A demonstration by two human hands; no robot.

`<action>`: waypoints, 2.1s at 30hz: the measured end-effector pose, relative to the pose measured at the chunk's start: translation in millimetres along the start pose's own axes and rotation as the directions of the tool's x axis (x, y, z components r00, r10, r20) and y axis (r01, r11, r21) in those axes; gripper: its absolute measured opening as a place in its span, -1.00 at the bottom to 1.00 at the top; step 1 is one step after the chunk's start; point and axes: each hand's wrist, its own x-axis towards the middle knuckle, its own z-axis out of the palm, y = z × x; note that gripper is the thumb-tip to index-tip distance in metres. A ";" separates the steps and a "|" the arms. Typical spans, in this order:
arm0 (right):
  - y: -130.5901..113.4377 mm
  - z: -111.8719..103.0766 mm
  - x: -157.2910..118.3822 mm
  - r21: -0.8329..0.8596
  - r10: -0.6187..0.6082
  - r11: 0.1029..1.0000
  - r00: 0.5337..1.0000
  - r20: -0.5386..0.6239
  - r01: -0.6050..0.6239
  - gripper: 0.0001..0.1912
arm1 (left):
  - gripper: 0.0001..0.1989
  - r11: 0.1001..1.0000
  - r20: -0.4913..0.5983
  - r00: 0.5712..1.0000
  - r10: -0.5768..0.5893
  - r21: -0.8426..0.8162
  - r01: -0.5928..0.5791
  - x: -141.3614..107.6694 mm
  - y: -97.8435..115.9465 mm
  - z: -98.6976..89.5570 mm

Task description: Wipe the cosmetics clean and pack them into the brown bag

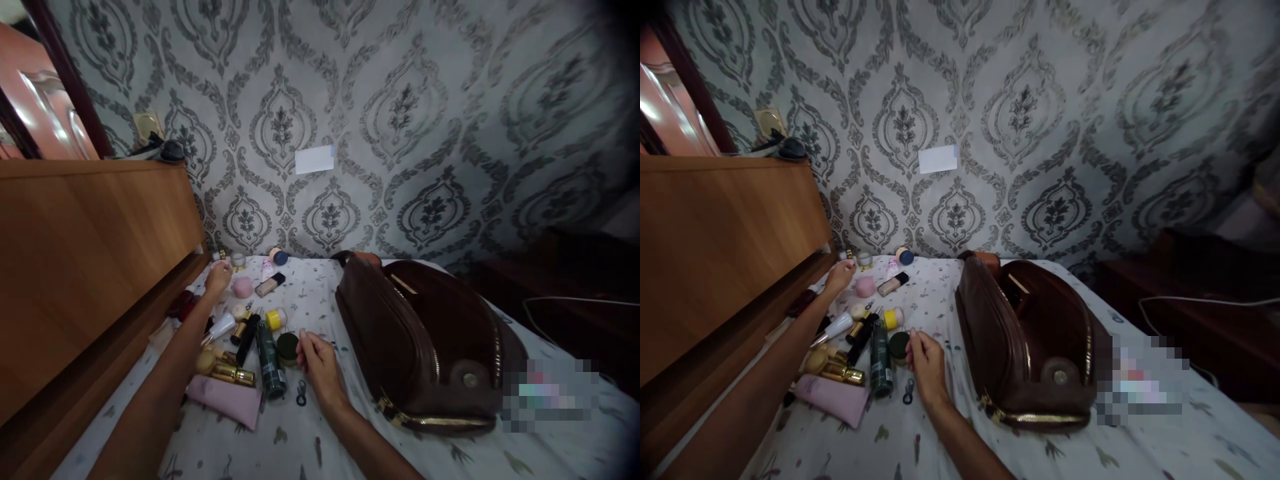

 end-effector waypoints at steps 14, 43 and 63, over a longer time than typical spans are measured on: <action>1.0 -0.7 -0.1 -0.026 0.044 0.999 0.999 0.003 -0.044 -0.27 | -0.60 0.952 0.042 0.999 -0.002 0.305 -0.011 59.0 23.5 32.8; 0.6 1.0 -0.5 0.073 -0.012 0.997 1.000 -0.014 0.013 -0.29 | -0.36 0.875 0.138 0.990 0.040 -0.484 0.032 -20.1 94.0 -19.5; -27.7 -37.2 -52.8 0.656 0.303 0.685 0.943 0.138 -0.316 -0.50 | -0.29 0.801 0.154 0.929 0.337 -0.565 -0.197 -262.6 119.1 -23.9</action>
